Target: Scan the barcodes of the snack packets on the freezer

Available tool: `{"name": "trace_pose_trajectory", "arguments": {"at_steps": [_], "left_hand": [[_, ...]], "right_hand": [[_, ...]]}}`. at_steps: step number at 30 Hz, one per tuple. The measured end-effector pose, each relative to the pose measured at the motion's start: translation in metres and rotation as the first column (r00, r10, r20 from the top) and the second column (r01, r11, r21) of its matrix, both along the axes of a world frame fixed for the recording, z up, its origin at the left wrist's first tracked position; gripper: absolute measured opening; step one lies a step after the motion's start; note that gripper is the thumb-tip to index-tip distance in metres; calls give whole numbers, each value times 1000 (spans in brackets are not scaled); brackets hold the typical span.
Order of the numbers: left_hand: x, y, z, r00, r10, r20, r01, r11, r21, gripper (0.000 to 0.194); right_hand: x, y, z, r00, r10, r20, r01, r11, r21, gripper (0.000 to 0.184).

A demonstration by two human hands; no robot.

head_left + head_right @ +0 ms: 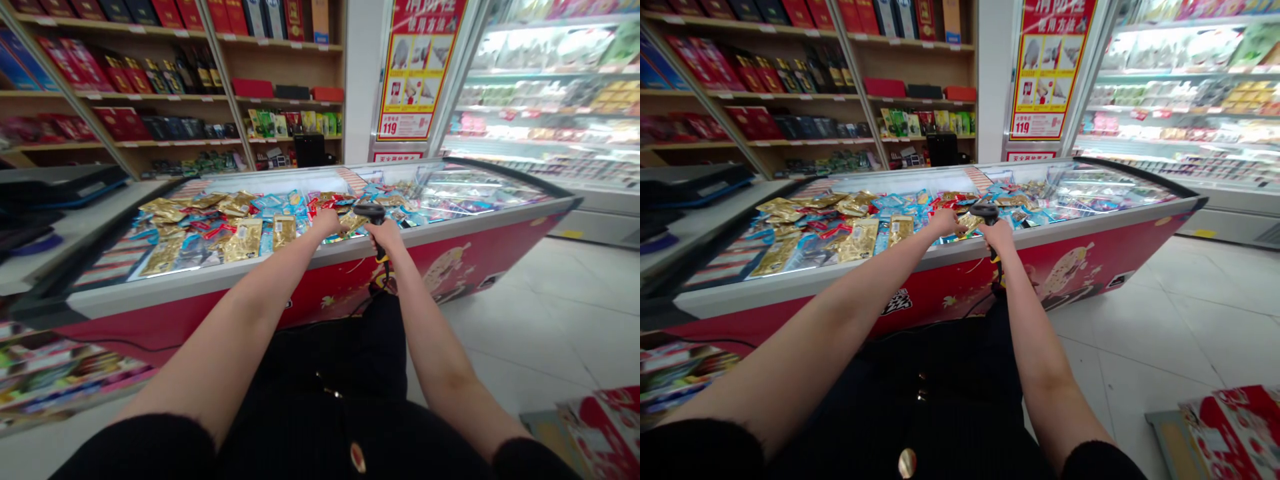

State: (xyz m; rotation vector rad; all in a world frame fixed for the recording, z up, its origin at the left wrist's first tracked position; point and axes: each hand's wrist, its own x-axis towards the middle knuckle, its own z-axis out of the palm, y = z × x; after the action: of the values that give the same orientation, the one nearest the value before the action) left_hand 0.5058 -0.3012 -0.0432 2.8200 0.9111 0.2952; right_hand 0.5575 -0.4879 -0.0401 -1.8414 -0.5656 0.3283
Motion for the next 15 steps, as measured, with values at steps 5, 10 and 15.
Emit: {"name": "trace_pose_trajectory", "arguments": {"at_steps": [5, 10, 15], "left_hand": [[-2, -3, 3, 993, 22, 112, -9, 993, -114, 59], [-6, 4, 12, 942, 60, 330, 21, 971, -237, 37], [-17, 18, 21, 904, 93, 416, 40, 953, -300, 32]], "right_hand": [[4, 3, -3, 999, -43, 8, 43, 999, 19, 13], [3, 5, -1, 999, -39, 15, 39, 999, 6, 12], [-2, 7, 3, 999, -40, 31, 40, 999, -15, 9]]}}
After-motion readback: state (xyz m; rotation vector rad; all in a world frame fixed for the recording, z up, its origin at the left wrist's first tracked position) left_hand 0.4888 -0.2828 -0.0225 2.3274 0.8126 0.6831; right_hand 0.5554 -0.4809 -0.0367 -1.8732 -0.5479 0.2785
